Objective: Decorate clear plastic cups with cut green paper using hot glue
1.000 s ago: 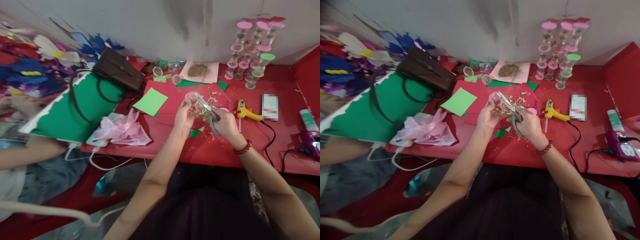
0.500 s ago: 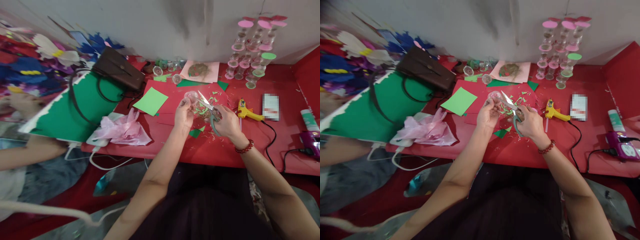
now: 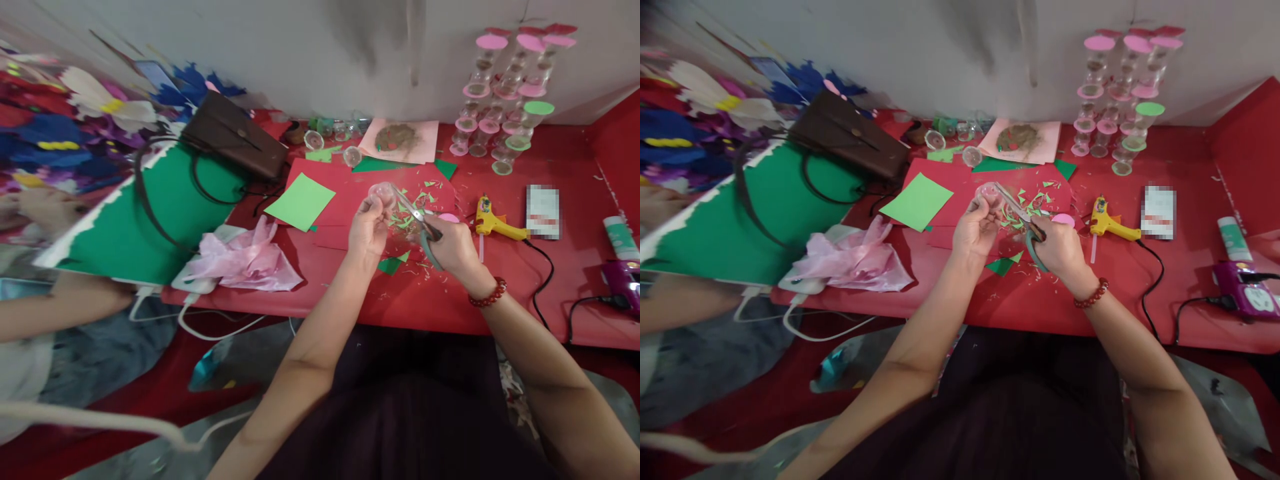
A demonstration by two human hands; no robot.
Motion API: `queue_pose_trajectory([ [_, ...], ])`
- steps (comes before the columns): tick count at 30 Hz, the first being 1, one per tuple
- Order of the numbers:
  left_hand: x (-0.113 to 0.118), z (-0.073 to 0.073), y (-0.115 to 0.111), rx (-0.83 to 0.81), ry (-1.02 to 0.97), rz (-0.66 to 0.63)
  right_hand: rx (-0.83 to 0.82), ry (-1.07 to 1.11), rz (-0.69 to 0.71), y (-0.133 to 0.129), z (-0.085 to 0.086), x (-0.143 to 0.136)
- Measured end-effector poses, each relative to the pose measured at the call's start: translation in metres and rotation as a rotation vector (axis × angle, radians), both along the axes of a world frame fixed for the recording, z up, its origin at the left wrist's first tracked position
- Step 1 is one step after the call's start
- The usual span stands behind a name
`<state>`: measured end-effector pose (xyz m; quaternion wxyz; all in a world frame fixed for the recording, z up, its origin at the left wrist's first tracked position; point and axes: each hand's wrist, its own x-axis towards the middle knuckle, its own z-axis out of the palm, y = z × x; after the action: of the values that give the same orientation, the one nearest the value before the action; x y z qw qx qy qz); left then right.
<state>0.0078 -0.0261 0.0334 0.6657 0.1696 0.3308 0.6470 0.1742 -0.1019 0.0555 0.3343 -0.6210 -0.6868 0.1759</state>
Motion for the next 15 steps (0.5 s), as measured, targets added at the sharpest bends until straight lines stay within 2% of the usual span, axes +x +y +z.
queue_pose_trajectory([
  [4,-0.0008,0.0005,0.0016,-0.005,0.025,0.014,0.011,-0.014,0.007,0.0014,-0.0006,0.0030],
  [9,-0.0001,0.0051,0.0001,0.024,0.006,0.000,0.050,-0.102,-0.095,-0.0007,-0.0004,0.0049],
  [15,-0.0007,0.0091,-0.0027,-0.024,-0.035,-0.026,0.046,-0.059,-0.049,0.0003,0.0004,0.0043],
])
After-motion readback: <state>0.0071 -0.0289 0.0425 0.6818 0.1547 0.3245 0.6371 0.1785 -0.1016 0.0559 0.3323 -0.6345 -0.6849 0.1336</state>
